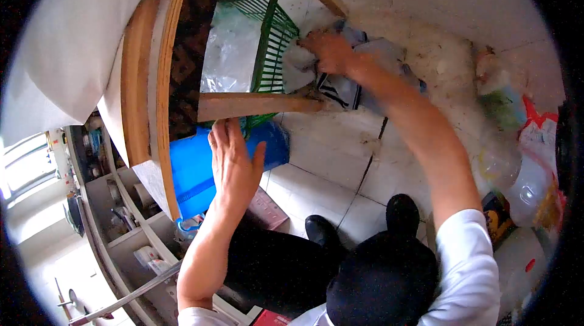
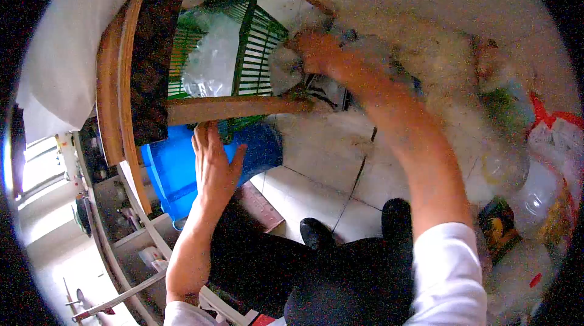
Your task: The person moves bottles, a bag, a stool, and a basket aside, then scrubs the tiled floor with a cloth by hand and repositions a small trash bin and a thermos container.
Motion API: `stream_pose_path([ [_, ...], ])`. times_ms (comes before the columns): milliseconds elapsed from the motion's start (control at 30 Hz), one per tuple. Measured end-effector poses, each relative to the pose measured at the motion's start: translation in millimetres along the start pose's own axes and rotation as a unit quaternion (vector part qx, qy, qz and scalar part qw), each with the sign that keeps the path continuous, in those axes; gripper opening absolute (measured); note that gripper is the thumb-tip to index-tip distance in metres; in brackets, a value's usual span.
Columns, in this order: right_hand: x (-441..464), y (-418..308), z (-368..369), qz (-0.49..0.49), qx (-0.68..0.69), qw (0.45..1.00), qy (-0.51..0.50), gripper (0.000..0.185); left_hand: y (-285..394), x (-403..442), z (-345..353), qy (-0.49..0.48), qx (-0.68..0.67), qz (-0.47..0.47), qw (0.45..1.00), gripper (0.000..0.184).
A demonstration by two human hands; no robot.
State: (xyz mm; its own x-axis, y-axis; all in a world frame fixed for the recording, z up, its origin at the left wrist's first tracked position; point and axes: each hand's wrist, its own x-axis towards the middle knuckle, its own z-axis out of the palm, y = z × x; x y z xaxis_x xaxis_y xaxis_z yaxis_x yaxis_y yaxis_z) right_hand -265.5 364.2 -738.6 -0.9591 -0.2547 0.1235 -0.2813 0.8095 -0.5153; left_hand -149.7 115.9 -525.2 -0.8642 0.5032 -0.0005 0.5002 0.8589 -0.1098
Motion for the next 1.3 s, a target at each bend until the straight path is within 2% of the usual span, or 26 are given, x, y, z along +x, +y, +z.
stream_pose_path([
  [33, 1, -6, 9, 0.011, 0.006, 0.999, -0.038, 0.057, -2, 3, 4, -0.022, -0.018, -0.01, 1.0, 0.064],
  [133, -2, 4, 31, -0.084, -0.003, 0.995, -0.055, 0.056, -10, 3, 27, -0.069, 0.038, -0.013, 0.997, 0.06],
  [167, -3, 8, 38, -0.101, -0.014, 0.988, -0.115, 0.057, -11, 4, 31, -0.066, 0.047, -0.021, 0.996, 0.05],
  [233, -6, 8, 30, -0.136, -0.034, 0.963, -0.232, 0.058, -15, 8, 35, -0.045, 0.068, -0.02, 0.996, 0.043],
  [267, -11, 10, 22, -0.11, -0.021, 0.975, -0.19, 0.059, -19, 10, 36, -0.03, 0.08, -0.021, 0.996, 0.039],
  [333, -28, 14, 6, -0.058, 0.005, 0.992, -0.108, 0.062, -40, 9, 39, 0.008, 0.118, -0.039, 0.992, 0.02],
  [400, -34, 23, 10, -0.007, 0.046, 0.999, -0.015, 0.064, -55, 9, 30, 0.058, 0.056, -0.005, 0.997, 0.022],
  [433, -32, 27, 11, 0.02, 0.068, 0.997, 0.031, 0.065, -54, 19, 22, 0.021, 0.058, 0.02, 0.998, 0.028],
  [533, -29, 32, 16, 0.067, 0.111, 0.992, -0.01, 0.066, -36, 16, 36, -0.013, 0.065, 0.037, 0.997, 0.033],
  [667, -32, 15, 14, 0.054, 0.092, 0.994, 0.03, 0.067, -31, 21, 43, -0.063, 0.014, 0.016, 0.998, 0.037],
  [700, -32, 15, 16, 0.059, 0.084, 0.994, 0.034, 0.067, -29, 24, 48, -0.015, -0.004, 0.029, 0.999, 0.033],
  [833, -32, 9, 33, 0.117, 0.057, 0.991, 0.014, 0.066, -34, 30, 57, -0.079, -0.005, 0.006, 0.997, 0.025],
  [1033, -41, 12, 32, 0.096, 0.074, 0.989, 0.089, 0.061, -37, 35, 61, -0.006, -0.025, 0.037, 0.999, 0.022],
  [1300, -54, 8, 46, 0.11, 0.064, 0.978, 0.165, 0.064, -49, 27, 75, -0.005, -0.055, 0.065, 0.996, 0.025],
])
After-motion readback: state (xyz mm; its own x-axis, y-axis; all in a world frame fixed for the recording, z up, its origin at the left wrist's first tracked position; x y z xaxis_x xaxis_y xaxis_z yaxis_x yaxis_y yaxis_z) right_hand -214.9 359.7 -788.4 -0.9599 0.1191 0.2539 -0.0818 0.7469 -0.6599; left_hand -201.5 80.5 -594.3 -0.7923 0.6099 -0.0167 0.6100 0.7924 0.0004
